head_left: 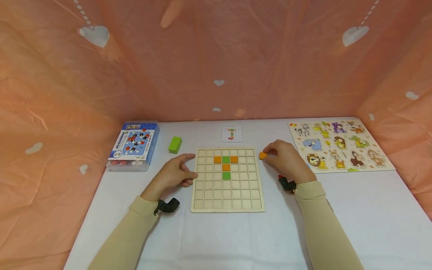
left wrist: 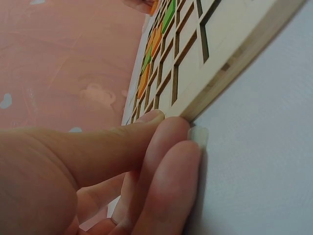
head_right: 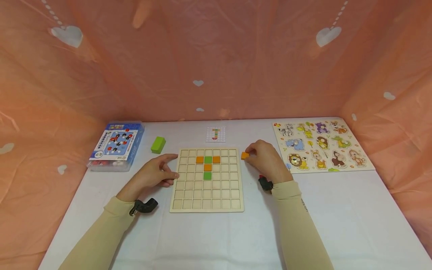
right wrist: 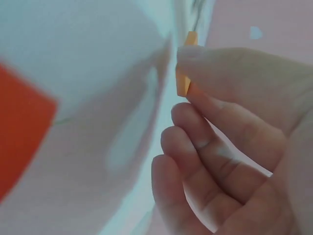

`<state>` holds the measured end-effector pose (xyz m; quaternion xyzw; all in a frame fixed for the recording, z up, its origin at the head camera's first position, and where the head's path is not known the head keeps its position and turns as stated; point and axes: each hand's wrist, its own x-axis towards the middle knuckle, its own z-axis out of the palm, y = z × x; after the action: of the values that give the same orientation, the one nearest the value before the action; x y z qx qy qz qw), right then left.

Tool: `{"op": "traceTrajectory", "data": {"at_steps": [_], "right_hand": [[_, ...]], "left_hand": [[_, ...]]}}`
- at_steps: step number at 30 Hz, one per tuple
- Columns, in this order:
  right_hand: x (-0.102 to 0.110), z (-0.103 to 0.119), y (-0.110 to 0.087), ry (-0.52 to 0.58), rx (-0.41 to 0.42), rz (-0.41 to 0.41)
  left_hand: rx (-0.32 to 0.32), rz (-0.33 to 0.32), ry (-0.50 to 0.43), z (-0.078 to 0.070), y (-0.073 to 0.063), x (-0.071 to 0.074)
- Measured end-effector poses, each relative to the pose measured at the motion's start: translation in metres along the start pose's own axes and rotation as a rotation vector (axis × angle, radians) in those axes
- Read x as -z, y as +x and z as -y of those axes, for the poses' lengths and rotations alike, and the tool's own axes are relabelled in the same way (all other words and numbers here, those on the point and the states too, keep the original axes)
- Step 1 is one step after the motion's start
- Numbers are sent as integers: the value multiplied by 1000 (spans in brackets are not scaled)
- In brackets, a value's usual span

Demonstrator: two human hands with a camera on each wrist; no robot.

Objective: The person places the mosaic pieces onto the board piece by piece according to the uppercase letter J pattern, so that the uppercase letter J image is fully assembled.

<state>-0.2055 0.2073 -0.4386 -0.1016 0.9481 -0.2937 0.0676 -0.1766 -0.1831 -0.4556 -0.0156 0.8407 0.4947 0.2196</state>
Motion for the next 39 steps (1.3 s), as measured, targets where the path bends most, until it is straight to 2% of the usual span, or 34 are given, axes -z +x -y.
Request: {"op": "traceTrajectory", "data": {"at_steps": [5,10,16,23,28,39], "right_hand": [[-4,17,-2,12,18,-8],[-19,38,-11,26,59,25],[-37,59,-23,3,166,50],[-55,76,-32,-93,286,63],[-64,84,-35,-128,302,86],[-69,90,-39,-151,382,66]], "left_hand": [[15,-3,-23,1,0,0],[19,1,-31,-1,-1,0],[37,-2,-40,-1,-1,0],[49,-4,-41,-1,-1,-2],[41,-3,-54,0,-2,-2],[41,-9,-71,1,-3,-2]]}}
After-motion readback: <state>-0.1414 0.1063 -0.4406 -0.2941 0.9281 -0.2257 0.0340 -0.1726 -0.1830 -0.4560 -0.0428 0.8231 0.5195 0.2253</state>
